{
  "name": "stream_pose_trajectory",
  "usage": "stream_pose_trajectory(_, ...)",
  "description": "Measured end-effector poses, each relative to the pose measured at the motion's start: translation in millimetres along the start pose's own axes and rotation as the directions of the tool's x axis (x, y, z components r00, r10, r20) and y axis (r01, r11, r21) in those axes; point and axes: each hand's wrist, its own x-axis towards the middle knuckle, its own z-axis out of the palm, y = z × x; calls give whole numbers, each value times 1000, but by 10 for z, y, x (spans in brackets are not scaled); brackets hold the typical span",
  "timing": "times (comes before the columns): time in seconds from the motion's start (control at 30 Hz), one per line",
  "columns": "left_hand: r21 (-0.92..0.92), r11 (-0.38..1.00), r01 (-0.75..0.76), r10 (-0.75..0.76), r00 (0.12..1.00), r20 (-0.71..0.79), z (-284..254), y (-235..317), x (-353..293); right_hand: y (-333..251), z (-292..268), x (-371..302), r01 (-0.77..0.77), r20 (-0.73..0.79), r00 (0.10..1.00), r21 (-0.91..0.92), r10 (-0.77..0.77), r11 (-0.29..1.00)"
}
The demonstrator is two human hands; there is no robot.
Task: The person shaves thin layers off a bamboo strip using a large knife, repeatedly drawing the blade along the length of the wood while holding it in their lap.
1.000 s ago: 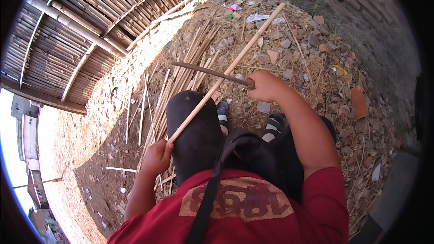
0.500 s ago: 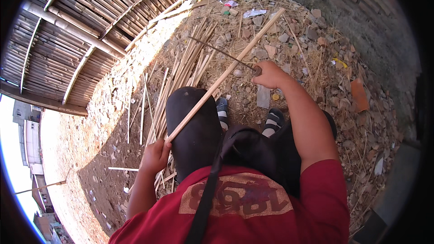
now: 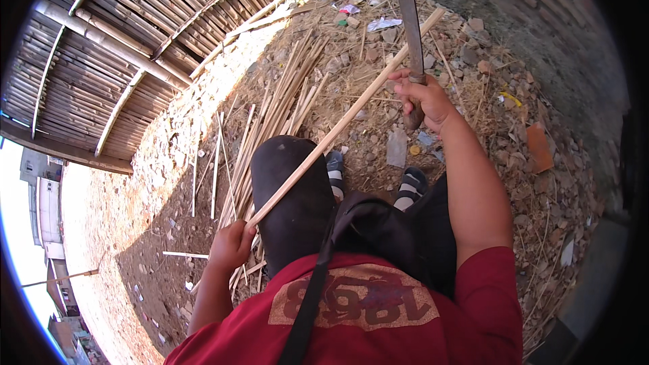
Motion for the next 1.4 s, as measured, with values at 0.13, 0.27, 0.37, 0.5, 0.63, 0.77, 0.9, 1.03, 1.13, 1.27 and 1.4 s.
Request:
stream_pose_trajectory(0.13,13,1000,14,-14,1000,22,-17,-5,-1,68,12,60,59,9,998,102,-60,993)
stream_pose_trajectory(0.27,12,999,-32,32,999,-21,-13,32,-15,26,109,40,61,13,998,71,-62,996)
stream_pose_trajectory(0.37,-115,992,-52,42,996,-85,30,256,45,-8,174,-18,69,46,996,50,-72,996)
stream_pose_trajectory(0.5,-136,986,-93,65,979,-194,98,436,82,-91,294,-130,84,116,991,-92,-73,992)
stream_pose_trajectory(0.63,-140,990,22,-37,994,-103,79,416,72,-74,191,-142,183,70,983,-436,-169,881)
stream_pose_trajectory(0.77,-118,990,75,-80,996,-41,62,365,82,-245,251,-261,204,146,975,-886,-167,417)
stream_pose_trajectory(0.9,-83,995,60,-61,998,-12,90,301,100,-168,343,-225,205,221,974,-952,49,227)
stream_pose_trajectory(1.03,7,1000,-11,12,993,-119,175,266,167,80,-38,15,-36,-13,998,-898,56,439)
stream_pose_trajectory(1.13,21,1000,-2,4,994,-108,133,282,133,-25,146,-28,2,23,998,-938,57,348)
stream_pose_trajectory(1.27,18,1000,-17,19,994,-107,141,161,169,-23,472,-123,260,293,937,-949,192,177)
stream_pose_trajectory(1.4,63,998,-25,32,992,-121,147,169,177,25,-68,68,-219,-123,971,-802,205,556)
